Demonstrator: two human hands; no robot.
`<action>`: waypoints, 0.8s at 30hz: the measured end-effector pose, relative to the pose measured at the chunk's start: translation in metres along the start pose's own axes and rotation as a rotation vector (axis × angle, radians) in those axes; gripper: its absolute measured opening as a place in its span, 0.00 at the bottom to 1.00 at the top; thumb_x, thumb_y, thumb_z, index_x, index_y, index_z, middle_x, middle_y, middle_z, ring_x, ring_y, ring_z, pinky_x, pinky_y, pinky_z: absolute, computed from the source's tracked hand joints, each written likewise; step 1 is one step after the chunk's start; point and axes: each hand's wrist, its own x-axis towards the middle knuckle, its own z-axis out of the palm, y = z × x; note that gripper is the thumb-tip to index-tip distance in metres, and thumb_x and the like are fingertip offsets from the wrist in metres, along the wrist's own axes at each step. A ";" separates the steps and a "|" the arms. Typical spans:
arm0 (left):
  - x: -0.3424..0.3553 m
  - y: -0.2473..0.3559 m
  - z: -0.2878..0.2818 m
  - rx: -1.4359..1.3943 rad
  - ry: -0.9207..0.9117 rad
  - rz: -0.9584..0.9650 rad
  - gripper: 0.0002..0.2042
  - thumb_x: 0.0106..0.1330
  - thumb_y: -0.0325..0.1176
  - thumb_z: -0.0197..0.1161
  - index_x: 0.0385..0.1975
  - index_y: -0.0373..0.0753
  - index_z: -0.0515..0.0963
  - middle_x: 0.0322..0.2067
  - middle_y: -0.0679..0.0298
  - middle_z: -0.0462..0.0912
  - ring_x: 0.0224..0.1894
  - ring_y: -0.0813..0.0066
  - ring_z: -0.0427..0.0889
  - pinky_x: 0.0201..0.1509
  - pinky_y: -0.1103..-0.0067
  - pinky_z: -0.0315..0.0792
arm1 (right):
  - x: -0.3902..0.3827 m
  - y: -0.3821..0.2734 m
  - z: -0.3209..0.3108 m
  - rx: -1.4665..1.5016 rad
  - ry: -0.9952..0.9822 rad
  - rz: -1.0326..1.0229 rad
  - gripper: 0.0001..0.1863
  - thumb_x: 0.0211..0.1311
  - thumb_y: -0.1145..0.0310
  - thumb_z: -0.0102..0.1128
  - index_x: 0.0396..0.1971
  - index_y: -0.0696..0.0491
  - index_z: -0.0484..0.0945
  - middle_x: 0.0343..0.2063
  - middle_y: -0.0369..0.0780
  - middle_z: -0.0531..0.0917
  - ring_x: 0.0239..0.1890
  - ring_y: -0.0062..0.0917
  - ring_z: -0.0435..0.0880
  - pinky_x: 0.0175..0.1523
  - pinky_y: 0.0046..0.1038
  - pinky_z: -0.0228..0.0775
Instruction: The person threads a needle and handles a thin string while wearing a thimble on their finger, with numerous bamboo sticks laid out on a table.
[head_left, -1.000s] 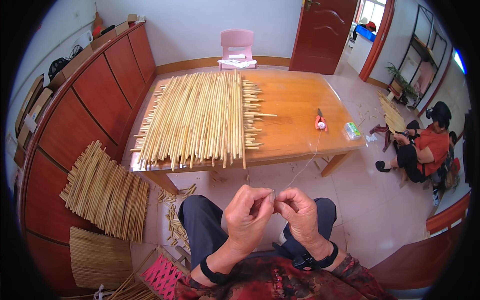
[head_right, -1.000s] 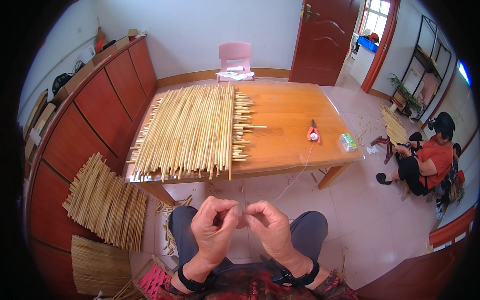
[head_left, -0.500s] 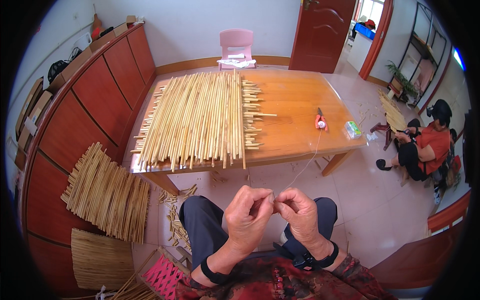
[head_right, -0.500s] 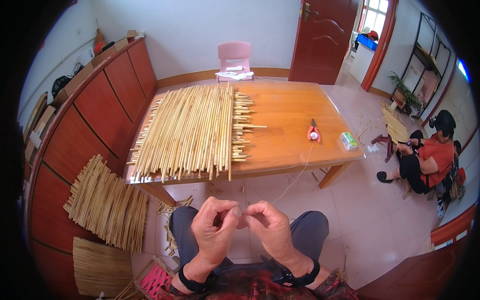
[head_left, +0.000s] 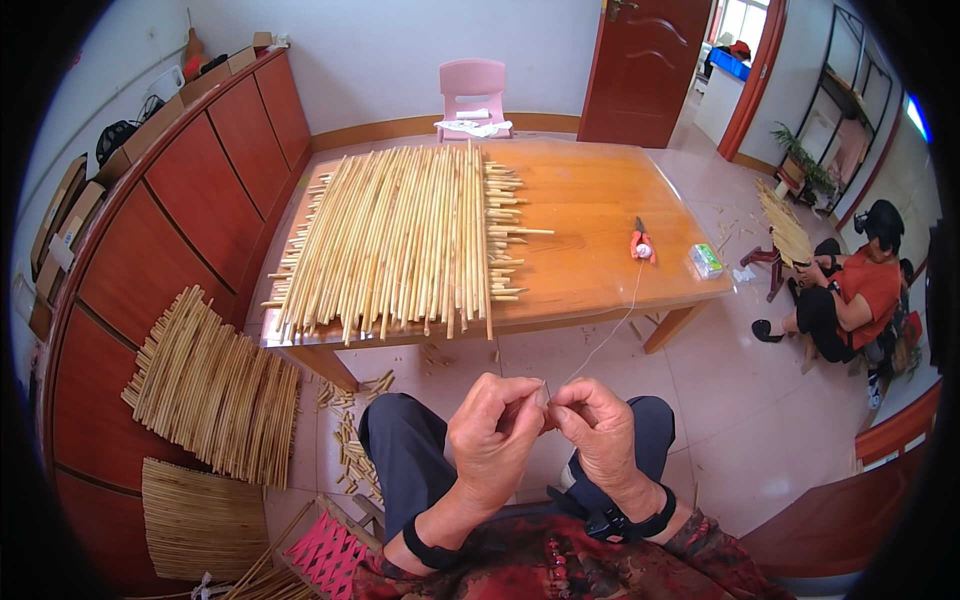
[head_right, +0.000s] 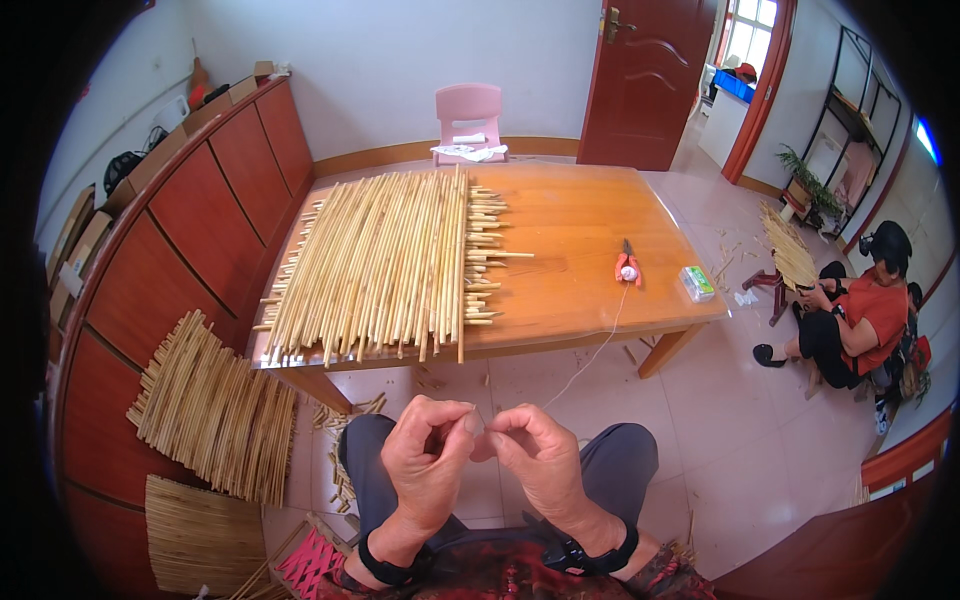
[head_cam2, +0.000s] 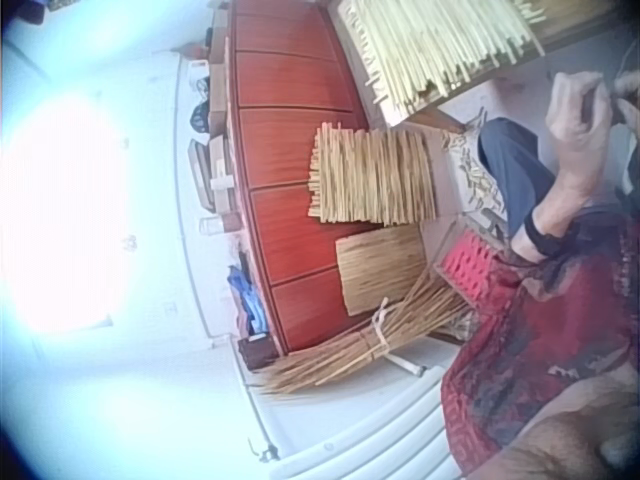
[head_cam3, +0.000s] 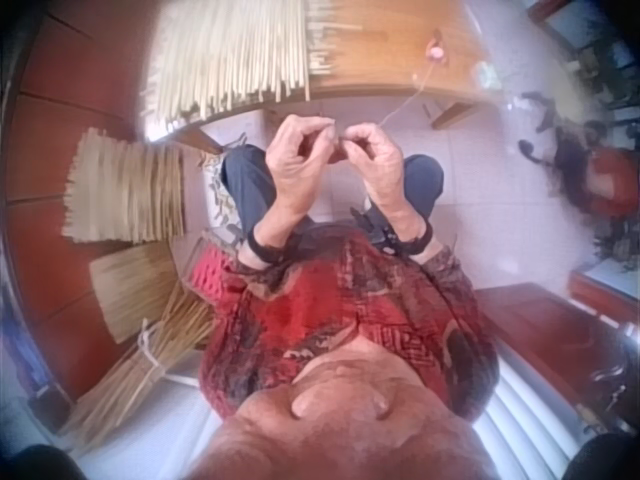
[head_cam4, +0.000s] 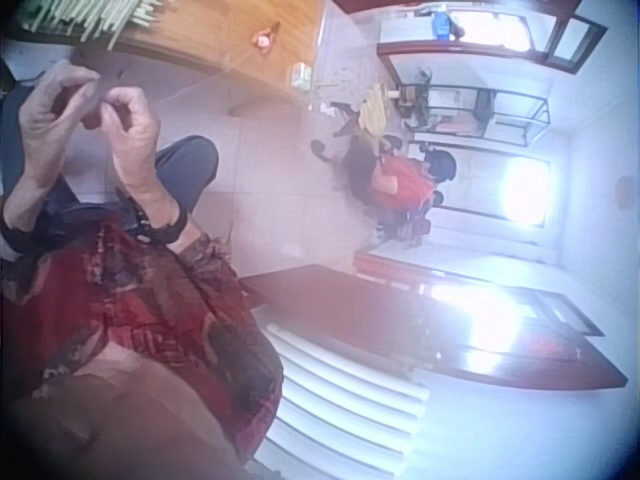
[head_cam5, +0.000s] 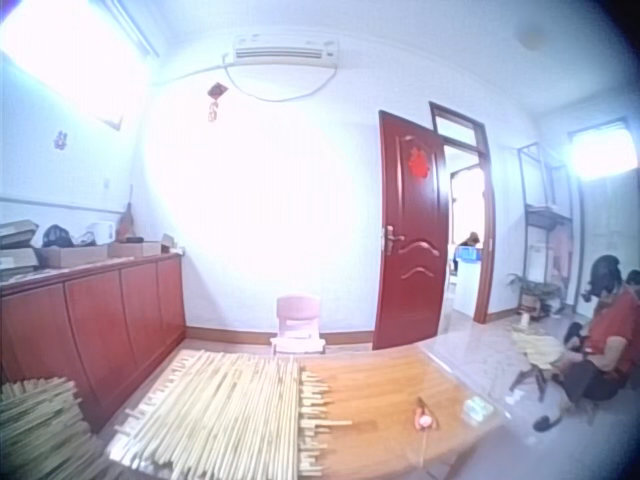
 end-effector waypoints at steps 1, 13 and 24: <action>0.000 0.000 0.000 0.015 -0.001 0.007 0.05 0.51 0.17 0.59 0.26 0.34 0.74 0.20 0.70 0.68 0.19 0.88 0.63 0.20 0.89 0.57 | 0.000 0.000 0.000 0.001 0.000 0.001 0.05 0.56 0.79 0.52 0.33 0.60 0.70 0.29 0.36 0.72 0.31 0.20 0.76 0.40 0.23 0.72; 0.007 0.016 -0.017 -0.073 -0.165 0.173 0.04 0.47 0.17 0.58 0.22 0.34 0.74 0.18 0.67 0.70 0.18 0.80 0.66 0.21 0.85 0.60 | 0.004 -0.010 -0.002 0.022 0.090 -0.035 0.03 0.56 0.80 0.51 0.31 0.59 0.69 0.29 0.41 0.77 0.32 0.22 0.78 0.40 0.22 0.71; 0.028 0.106 -0.030 -1.041 -0.756 0.692 0.03 0.53 0.20 0.56 0.24 0.27 0.76 0.23 0.54 0.72 0.13 0.73 0.66 0.13 0.81 0.57 | -0.010 -0.029 -0.014 0.001 -0.064 -0.222 0.05 0.55 0.84 0.48 0.31 0.60 0.69 0.26 0.39 0.71 0.35 0.30 0.79 0.43 0.29 0.71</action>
